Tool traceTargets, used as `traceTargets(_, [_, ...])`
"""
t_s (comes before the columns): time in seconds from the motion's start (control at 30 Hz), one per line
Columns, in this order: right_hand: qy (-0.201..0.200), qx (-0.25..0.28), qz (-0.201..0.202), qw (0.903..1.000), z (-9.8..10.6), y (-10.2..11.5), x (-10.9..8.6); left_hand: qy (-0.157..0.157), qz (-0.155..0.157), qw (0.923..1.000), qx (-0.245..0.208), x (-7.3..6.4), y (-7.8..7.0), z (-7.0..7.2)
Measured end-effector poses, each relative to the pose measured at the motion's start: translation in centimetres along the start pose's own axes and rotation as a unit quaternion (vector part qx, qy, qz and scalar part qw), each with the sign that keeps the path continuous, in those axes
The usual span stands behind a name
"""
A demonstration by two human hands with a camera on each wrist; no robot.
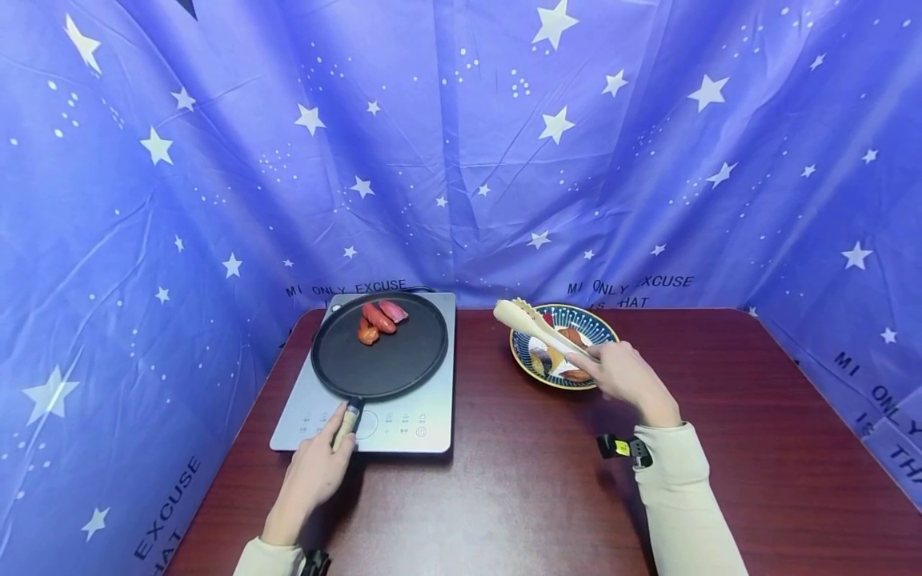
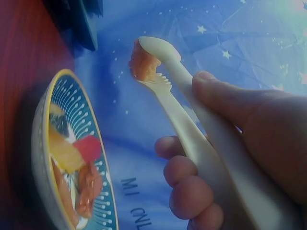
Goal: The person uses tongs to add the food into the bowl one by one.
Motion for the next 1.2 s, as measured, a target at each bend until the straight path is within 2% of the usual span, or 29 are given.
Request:
traceTargets(0.2, [0.007, 0.013, -0.006, 0.9999, -0.4, 1.0, 0.9, -0.003, -0.006, 1.0000, -0.001, 0.0, -0.1, 0.1])
traceTargets(0.43, [0.000, -0.017, 0.040, 0.9991, -0.8, 3.0, 2.3, -0.002, -0.001, 1.0000, -0.001, 0.0, 0.0, 0.1])
traceTargets(0.63, [0.006, -0.024, 0.052, 0.9983, -1.4, 4.4, 3.2, -0.001, 0.000, 1.0000, 0.000, 0.0, 0.0, 0.0])
traceTargets(0.77, [-0.011, -0.045, 0.089, 0.9949, -1.5, 5.8, 3.8, 0.001, 0.004, 1.0000, 0.000, 0.1, 0.2, 0.0])
traceTargets(0.87, [-0.014, -0.053, 0.102, 0.9933, -1.8, 6.8, 4.2, 0.000, 0.005, 1.0000, -0.001, 0.1, 0.2, 0.0])
traceTargets(1.0, [0.005, -0.037, 0.084, 0.9957, -2.6, 7.5, 4.6, -0.001, 0.002, 1.0000, -0.001, 0.0, 0.1, 0.1])
traceTargets(1.2, [0.017, -0.046, 0.101, 0.9937, -4.0, 9.2, 5.4, -0.004, -0.003, 1.0000, -0.003, -0.1, -0.1, 0.1])
Point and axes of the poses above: each hand's wrist, its own x-axis towards the middle knuckle, its own z-axis out of the back of the hand, y = z × x, the point moved 9 cm from there along x, towards the middle knuckle, and after that the axes turned 13 degrees about z, right-handed, at the moved point
